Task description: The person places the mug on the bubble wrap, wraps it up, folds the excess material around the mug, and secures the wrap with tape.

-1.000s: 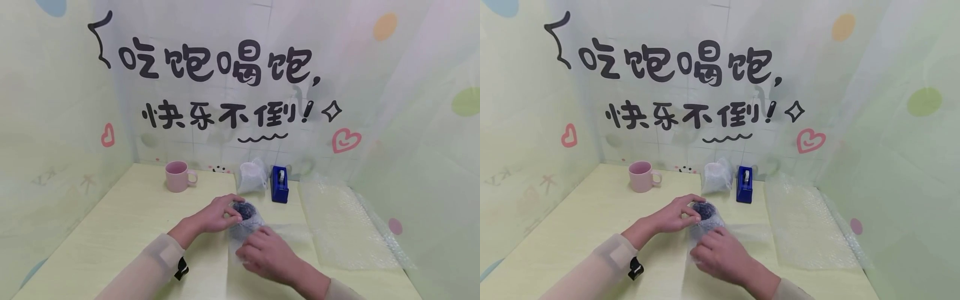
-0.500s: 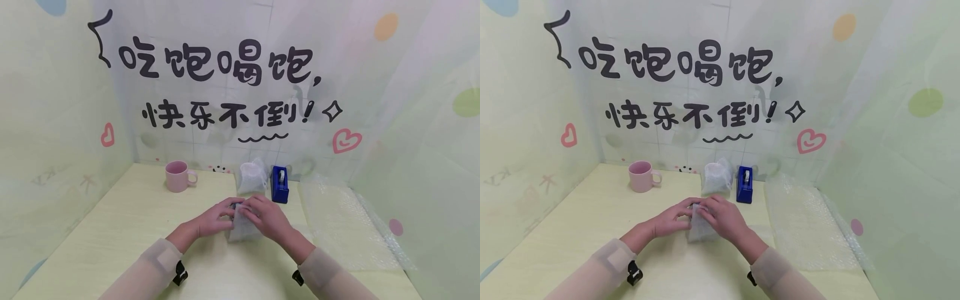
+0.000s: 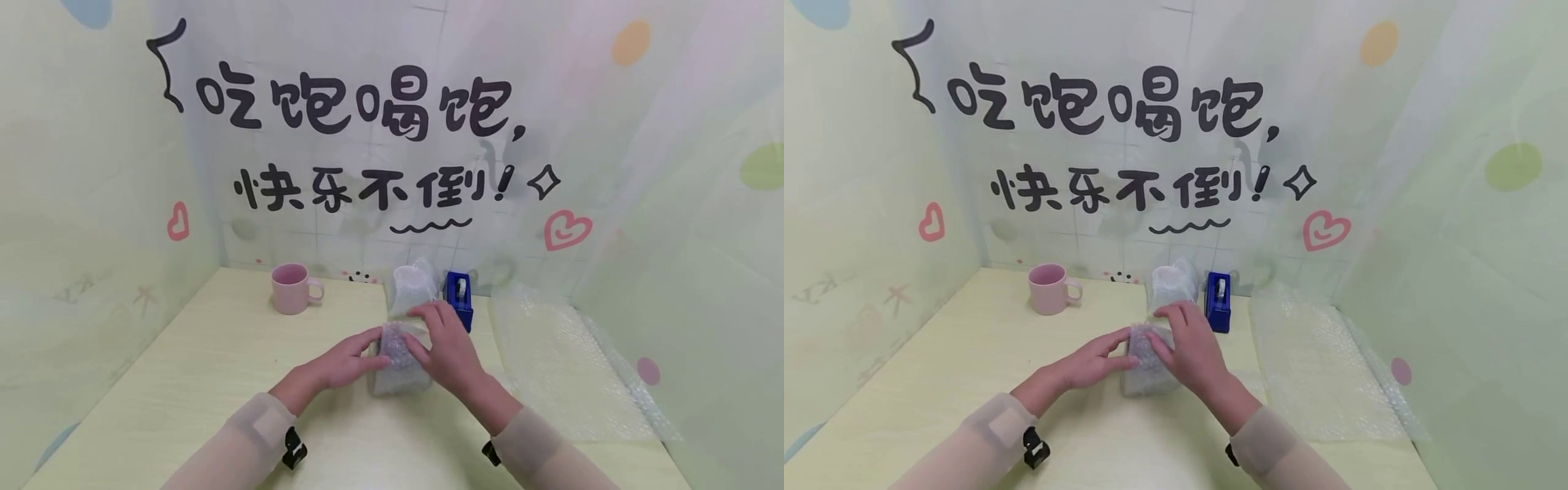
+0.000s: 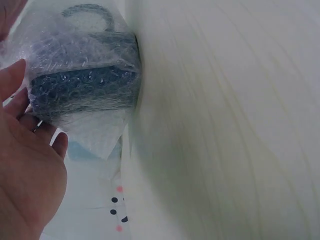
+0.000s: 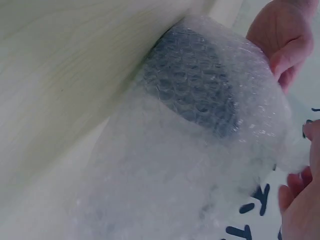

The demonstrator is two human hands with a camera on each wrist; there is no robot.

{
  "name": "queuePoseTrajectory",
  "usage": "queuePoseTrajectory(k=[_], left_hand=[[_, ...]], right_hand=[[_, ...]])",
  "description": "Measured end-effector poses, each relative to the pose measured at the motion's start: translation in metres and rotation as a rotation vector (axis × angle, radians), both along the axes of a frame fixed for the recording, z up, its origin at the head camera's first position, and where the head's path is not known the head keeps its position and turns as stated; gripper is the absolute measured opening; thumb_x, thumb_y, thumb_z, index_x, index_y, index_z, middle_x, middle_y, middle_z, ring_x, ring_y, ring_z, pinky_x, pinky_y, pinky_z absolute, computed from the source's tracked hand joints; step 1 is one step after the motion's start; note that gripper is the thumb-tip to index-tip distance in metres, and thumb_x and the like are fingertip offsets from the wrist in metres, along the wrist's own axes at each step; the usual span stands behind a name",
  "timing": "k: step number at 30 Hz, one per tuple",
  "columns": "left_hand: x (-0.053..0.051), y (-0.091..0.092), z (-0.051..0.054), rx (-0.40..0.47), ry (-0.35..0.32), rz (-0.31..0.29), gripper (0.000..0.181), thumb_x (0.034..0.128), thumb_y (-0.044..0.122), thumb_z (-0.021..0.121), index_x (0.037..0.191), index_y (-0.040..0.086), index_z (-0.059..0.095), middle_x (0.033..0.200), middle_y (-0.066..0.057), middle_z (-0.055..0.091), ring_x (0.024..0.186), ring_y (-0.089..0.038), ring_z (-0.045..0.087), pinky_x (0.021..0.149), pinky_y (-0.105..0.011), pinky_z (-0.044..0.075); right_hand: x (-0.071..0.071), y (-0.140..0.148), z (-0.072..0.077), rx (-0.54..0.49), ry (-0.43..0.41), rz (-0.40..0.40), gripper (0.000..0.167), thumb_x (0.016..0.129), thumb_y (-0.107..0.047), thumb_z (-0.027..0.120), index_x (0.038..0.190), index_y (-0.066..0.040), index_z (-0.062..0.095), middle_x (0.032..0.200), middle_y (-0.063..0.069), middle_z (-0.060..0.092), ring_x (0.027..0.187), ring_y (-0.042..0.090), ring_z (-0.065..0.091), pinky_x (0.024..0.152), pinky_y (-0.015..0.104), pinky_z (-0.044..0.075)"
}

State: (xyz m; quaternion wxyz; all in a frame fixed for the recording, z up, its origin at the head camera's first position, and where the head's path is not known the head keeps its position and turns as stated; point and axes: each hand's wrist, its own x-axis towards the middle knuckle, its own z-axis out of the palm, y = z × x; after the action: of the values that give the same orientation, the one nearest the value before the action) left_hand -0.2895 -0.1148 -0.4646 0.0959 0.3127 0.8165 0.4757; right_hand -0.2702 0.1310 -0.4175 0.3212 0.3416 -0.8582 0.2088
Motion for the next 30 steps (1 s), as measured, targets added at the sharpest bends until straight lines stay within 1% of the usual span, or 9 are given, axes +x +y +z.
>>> queuePoseTrajectory(k=[3,6,10,14,17,21,24,26,30], left_hand=[[0.0,0.001,0.002,0.032,-0.027,-0.002,0.061,0.1109,0.028,0.063,0.162,0.011,0.033,0.17,-0.021,0.048,0.16,-0.044,0.042,0.129,-0.067,0.036],[-0.001,0.003,0.003,0.051,-0.021,-0.013,0.066,0.1108,0.025,0.063,0.161,0.013,0.022,0.172,-0.024,0.045,0.161,-0.043,0.042,0.13,-0.067,0.035],[-0.001,0.004,0.002,0.057,0.02,-0.017,0.067,0.1118,0.023,0.06,0.161,0.011,0.017,0.171,-0.026,0.044,0.161,-0.043,0.041,0.13,-0.068,0.033],[0.0,0.005,0.002,0.04,0.079,-0.018,0.058,0.1128,0.023,0.059,0.157,0.01,0.024,0.17,-0.025,0.046,0.159,-0.044,0.043,0.13,-0.068,0.033],[-0.001,0.005,0.003,0.012,0.138,-0.028,0.043,0.1134,0.024,0.059,0.149,0.006,0.045,0.166,-0.022,0.053,0.157,-0.043,0.047,0.128,-0.067,0.036],[-0.002,0.004,0.004,-0.036,0.244,-0.053,0.025,0.1138,0.023,0.058,0.125,0.004,0.07,0.165,-0.022,0.054,0.155,-0.041,0.051,0.125,-0.062,0.043],[-0.003,0.004,0.004,-0.07,0.337,-0.069,0.022,0.1138,0.021,0.058,0.111,0.006,0.074,0.167,-0.026,0.05,0.152,-0.042,0.055,0.123,-0.059,0.047],[-0.003,0.004,0.004,-0.077,0.378,-0.075,0.023,0.1138,0.02,0.058,0.108,0.006,0.075,0.165,-0.028,0.051,0.148,-0.044,0.058,0.121,-0.059,0.049],[-0.002,0.005,0.002,-0.09,0.398,-0.067,0.027,0.1143,0.02,0.055,0.108,0.006,0.077,0.165,-0.03,0.051,0.148,-0.047,0.057,0.12,-0.062,0.048]], right_hand=[[0.007,0.01,-0.001,0.044,0.196,0.036,0.039,0.086,-0.017,0.089,0.117,-0.005,0.069,0.109,0.009,0.069,0.101,0.026,0.066,0.086,0.042,0.061],[0.013,0.019,-0.007,0.136,0.247,0.089,0.044,0.083,-0.016,0.091,0.121,-0.005,0.071,0.115,0.01,0.072,0.104,0.026,0.07,0.088,0.04,0.063],[0.018,0.026,-0.019,0.275,0.099,0.115,0.051,0.092,-0.022,0.089,0.137,-0.006,0.072,0.133,0.01,0.074,0.121,0.027,0.073,0.107,0.045,0.062],[0.017,0.029,-0.026,0.346,-0.049,0.131,0.049,0.1,-0.025,0.082,0.143,-0.005,0.069,0.141,0.01,0.074,0.132,0.027,0.072,0.118,0.058,0.053],[0.013,0.03,-0.025,0.378,-0.093,0.143,0.044,0.103,-0.026,0.078,0.142,-0.007,0.07,0.141,0.008,0.076,0.134,0.025,0.072,0.122,0.064,0.047],[0.007,0.03,-0.021,0.41,-0.132,0.165,0.035,0.106,-0.025,0.074,0.138,-0.012,0.071,0.136,0.003,0.078,0.132,0.022,0.072,0.127,0.069,0.038],[0.003,0.028,-0.019,0.426,-0.167,0.187,0.027,0.107,-0.023,0.071,0.133,-0.014,0.069,0.13,0.001,0.079,0.129,0.02,0.074,0.128,0.074,0.031],[-0.001,0.027,-0.018,0.432,-0.198,0.201,0.022,0.108,-0.021,0.07,0.129,-0.014,0.068,0.127,0.0,0.08,0.126,0.019,0.075,0.128,0.076,0.028],[-0.008,0.022,-0.015,0.423,-0.297,0.23,0.017,0.108,-0.017,0.069,0.124,-0.014,0.065,0.122,-0.001,0.08,0.122,0.017,0.075,0.129,0.074,0.028]])
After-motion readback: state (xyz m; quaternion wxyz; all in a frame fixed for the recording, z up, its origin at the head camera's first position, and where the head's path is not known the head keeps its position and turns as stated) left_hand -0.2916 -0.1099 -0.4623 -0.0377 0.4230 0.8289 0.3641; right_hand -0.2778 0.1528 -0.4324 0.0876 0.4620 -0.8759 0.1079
